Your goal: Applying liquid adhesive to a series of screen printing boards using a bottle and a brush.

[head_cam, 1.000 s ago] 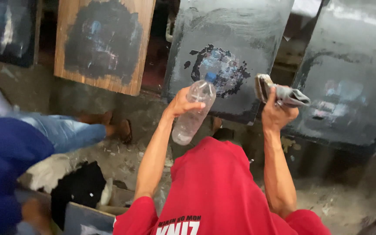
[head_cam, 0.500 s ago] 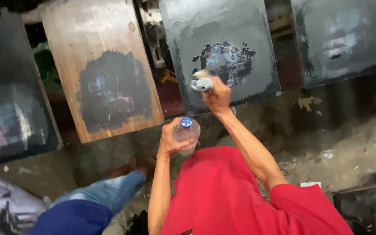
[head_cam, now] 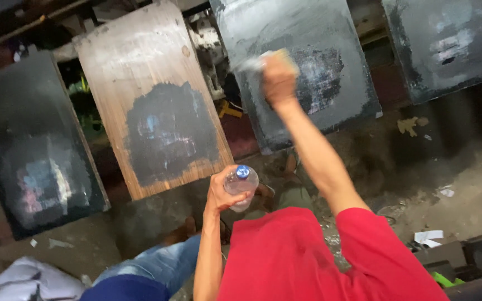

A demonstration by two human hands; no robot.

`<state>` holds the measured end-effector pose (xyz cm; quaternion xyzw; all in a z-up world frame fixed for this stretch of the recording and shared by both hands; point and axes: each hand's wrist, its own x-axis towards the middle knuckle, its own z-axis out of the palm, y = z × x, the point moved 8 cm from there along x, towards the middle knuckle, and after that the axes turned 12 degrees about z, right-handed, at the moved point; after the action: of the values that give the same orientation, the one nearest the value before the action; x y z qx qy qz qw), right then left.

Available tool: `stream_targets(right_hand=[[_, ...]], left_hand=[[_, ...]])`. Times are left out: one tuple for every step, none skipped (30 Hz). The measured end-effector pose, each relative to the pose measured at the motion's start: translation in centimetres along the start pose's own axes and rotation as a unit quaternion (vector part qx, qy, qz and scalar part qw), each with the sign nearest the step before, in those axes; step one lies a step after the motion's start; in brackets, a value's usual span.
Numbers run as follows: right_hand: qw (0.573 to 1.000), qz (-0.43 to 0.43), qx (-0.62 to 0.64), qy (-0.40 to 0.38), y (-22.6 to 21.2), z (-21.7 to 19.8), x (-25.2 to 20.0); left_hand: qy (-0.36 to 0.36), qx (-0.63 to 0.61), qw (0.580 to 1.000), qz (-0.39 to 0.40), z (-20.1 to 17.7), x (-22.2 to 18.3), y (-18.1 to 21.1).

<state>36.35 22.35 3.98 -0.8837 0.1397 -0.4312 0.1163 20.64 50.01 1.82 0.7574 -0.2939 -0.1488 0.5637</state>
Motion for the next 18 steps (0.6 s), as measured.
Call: stream_targets(right_hand=[[0.998,-0.029,-0.004,-0.061,-3.2,2.2,-1.4],[0.998,-0.025,-0.006,-0.056,-3.8,2.2,0.0],[0.991,-0.036,0.106,-0.069,-4.7,2.1,1.3],[0.971,-0.047,0.22,-0.085,-5.8,1.9,2.1],[0.971,-0.043,0.222,-0.084,-3.2,3.2,2.8],[0.975,0.043,0.199,-0.086,1.0,4.9,3.8],[0.972,0.129,0.175,-0.088,5.0,6.5,4.5],[0.971,0.129,0.178,-0.093,9.0,8.0,4.7],[0.977,0.159,0.12,-0.07,13.6,9.3,4.8],[0.98,0.186,0.063,-0.041,18.2,10.6,5.7],[0.98,0.182,0.065,-0.041,16.0,10.0,6.4],[0.991,0.111,0.08,-0.009,12.8,8.5,6.6],[0.994,0.039,0.096,0.023,9.9,6.9,6.7],[0.995,0.04,0.092,0.019,6.3,5.1,5.3],[0.991,-0.03,0.116,-0.054,1.5,4.1,3.8],[0.978,-0.1,0.137,-0.119,-3.3,3.1,2.4],[0.98,-0.098,0.132,-0.117,-3.5,2.9,-1.4],[0.977,-0.126,0.114,-0.128,-4.4,3.0,-5.2]], left_hand=[[-0.001,0.011,1.0,0.008,-0.1,0.2,-0.3],[-0.006,0.013,1.0,0.011,-0.1,0.6,-0.1],[0.003,0.01,1.0,0.006,-0.3,0.9,0.0],[0.013,0.008,1.0,-0.005,-0.5,0.6,0.0],[0.01,0.011,1.0,-0.006,-0.7,0.7,0.1],[0.02,0.0,1.0,-0.004,-0.7,0.8,0.3],[0.029,-0.01,1.0,-0.001,-0.7,0.9,0.4],[0.033,-0.01,0.999,-0.006,-0.6,0.6,0.1],[0.037,-0.013,0.999,-0.008,-0.5,0.3,-0.1],[0.041,-0.015,0.999,-0.005,-0.5,0.6,-0.5],[0.045,-0.014,0.999,-0.003,-0.6,0.8,-0.7],[0.042,-0.016,0.999,-0.009,-0.4,0.7,-0.7],[0.038,-0.018,0.999,-0.016,-0.1,0.6,-0.8],[0.035,-0.022,0.999,-0.019,0.2,0.8,-0.7],[0.03,-0.024,0.999,-0.018,0.6,1.0,-0.6],[0.022,-0.023,0.999,-0.012,0.7,1.7,-0.6],[0.017,-0.025,1.0,-0.008,1.4,1.7,-1.2],[0.029,-0.03,0.999,-0.011,1.4,1.9,-1.9]])
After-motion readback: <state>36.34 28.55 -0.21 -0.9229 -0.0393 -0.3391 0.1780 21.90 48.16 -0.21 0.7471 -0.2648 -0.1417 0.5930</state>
